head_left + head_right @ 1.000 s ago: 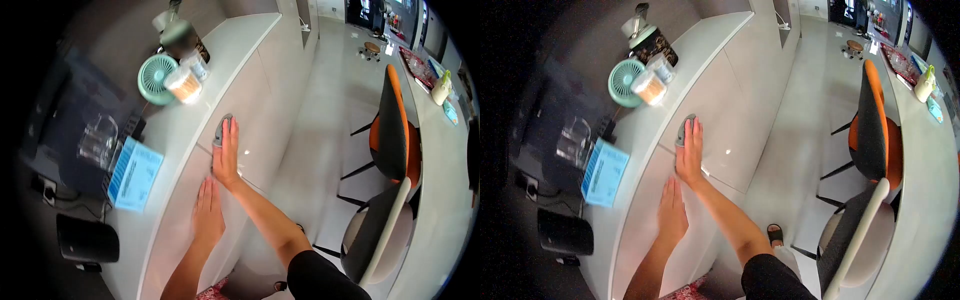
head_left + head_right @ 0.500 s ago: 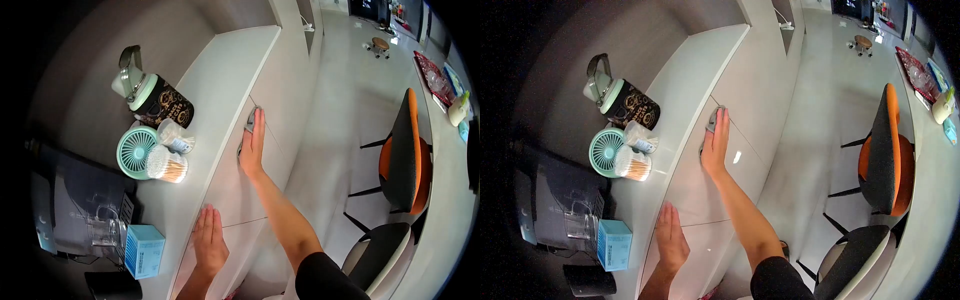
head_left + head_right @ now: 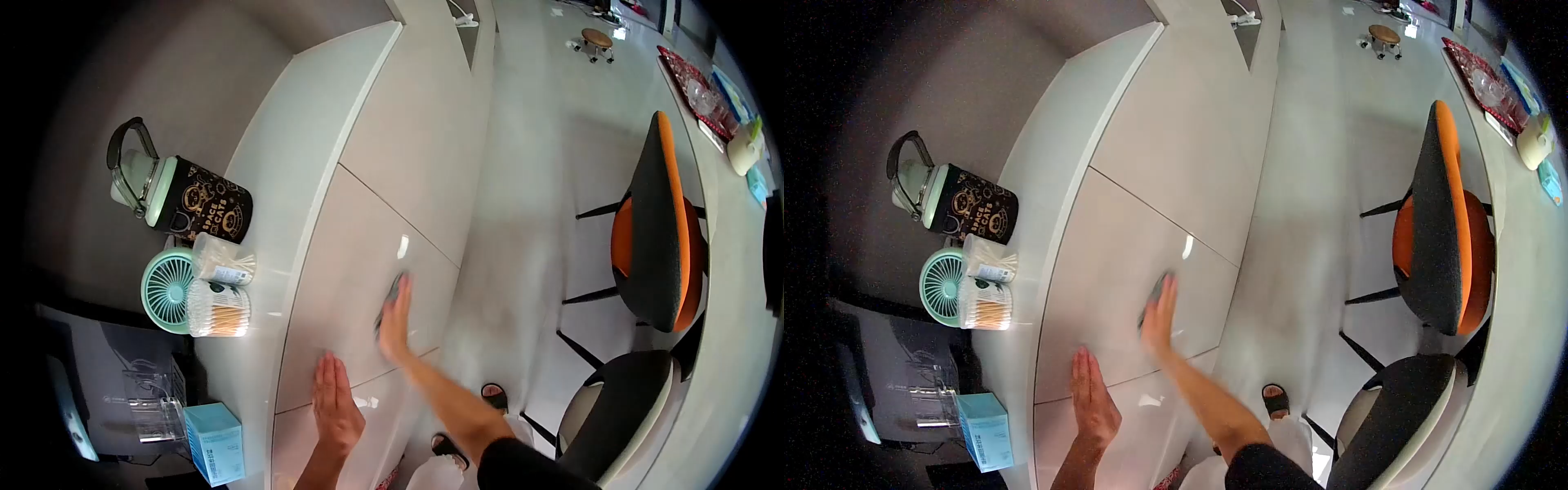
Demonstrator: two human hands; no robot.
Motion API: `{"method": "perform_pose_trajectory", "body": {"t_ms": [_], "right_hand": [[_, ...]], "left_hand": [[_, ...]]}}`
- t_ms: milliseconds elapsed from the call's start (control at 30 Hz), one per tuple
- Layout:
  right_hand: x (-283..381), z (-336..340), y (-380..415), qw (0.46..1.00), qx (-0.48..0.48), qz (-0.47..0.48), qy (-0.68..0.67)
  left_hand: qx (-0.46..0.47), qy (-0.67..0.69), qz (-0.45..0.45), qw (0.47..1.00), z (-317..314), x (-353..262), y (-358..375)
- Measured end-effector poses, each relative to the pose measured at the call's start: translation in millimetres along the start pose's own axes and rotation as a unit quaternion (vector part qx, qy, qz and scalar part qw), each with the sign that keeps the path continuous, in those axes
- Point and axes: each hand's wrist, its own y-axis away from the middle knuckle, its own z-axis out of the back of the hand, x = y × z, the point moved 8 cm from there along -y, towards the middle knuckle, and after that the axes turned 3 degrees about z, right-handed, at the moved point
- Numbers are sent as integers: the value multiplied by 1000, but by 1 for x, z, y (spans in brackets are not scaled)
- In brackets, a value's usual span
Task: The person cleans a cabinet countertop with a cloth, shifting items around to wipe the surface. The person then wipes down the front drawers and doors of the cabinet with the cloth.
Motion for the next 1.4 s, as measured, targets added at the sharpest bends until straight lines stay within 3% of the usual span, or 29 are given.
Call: {"method": "perform_pose_trajectory", "body": {"t_ms": [33,133,233,333,433,500,600,667,767,867,1000,1100,1200,1233,1367,1400], "right_hand": [[-1,-11,34,1000,21,-14,-13],[70,-19,70,985,86,145,23],[55,-11,-17,976,106,171,84],[2,14,-54,998,2,59,19],[-35,7,35,996,30,36,69],[-38,1,96,991,71,107,38],[-11,4,45,976,95,178,77],[-12,18,-34,967,80,227,81],[-113,47,-92,992,-12,124,18],[-166,54,-35,996,15,80,33],[-101,47,-32,964,86,247,50],[-126,58,-94,947,86,296,94],[-326,93,-108,989,-19,131,59],[-350,101,-80,991,-12,112,75],[-334,91,-25,992,-8,86,87],[-300,88,-18,988,10,137,72]], "left_hand": [[4,3,-2,1000,-4,1,2],[16,9,-10,1000,-15,7,14],[39,15,-3,999,-33,14,21],[74,31,26,996,-60,12,22],[58,46,9,997,-85,11,22],[38,49,-3,998,-105,13,19],[-12,64,-6,998,-112,14,21],[22,49,-14,998,-132,11,16],[84,27,0,996,-173,-1,4],[97,-14,26,995,-205,4,6],[76,-37,8,996,-249,15,20],[61,-65,54,995,-284,26,31],[-49,-137,33,989,-310,29,42],[-68,-151,33,986,-317,31,46],[-123,-173,15,977,-326,36,57],[-131,-171,4,977,-325,35,56]]}}
